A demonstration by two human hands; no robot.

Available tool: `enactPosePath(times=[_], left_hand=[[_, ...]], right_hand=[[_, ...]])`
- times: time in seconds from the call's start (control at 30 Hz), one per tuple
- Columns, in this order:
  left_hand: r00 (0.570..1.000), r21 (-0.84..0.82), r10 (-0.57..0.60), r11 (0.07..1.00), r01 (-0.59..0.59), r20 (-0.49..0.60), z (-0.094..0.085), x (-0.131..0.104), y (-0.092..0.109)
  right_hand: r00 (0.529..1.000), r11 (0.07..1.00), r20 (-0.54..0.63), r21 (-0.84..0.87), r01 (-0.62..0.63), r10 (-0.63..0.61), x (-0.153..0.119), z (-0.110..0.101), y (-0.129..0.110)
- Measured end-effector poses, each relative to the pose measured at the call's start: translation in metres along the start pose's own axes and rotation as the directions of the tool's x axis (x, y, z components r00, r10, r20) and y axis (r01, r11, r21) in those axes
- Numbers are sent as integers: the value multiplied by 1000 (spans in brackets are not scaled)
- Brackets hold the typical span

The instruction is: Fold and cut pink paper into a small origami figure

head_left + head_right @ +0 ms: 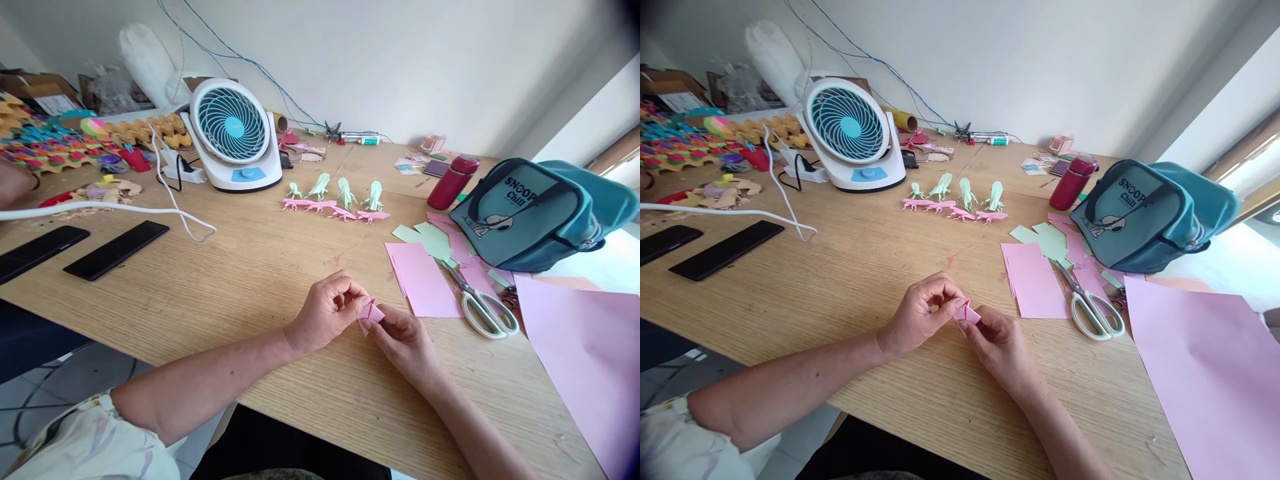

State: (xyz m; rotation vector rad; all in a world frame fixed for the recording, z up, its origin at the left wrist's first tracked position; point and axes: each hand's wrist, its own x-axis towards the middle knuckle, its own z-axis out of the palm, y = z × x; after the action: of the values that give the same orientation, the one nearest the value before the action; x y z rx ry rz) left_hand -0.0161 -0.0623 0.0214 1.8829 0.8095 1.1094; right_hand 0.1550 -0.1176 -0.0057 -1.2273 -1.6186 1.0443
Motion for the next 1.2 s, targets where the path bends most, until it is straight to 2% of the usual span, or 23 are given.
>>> enactPosePath(times=[0.27,0.4,0.53,0.63,0.8,0.97,1.2], left_hand=[[992,-76,115,991,-111,44,-1,-3,5],[996,-88,94,992,-93,2,1,-4,3],[991,-119,133,984,-133,-9,2,-3,2],[986,-143,166,976,-165,-5,2,-3,1],[993,-109,116,987,-115,3,2,-5,2],[967,-76,251,966,-247,49,-1,-3,3],[916,23,399,916,-400,43,-2,-3,0]], right_hand=[[981,980,-151,-178,90,-117,0,-3,0],[968,945,-159,-294,143,-196,-2,-3,-1],[946,904,-157,-371,211,-285,-4,-3,-2],[937,891,-153,-388,235,-314,-5,-4,-2],[933,877,-144,-414,245,-329,-5,-4,-3],[927,862,-144,-438,255,-347,-5,-4,-5],[925,842,-132,-474,257,-357,-5,-5,-4]])
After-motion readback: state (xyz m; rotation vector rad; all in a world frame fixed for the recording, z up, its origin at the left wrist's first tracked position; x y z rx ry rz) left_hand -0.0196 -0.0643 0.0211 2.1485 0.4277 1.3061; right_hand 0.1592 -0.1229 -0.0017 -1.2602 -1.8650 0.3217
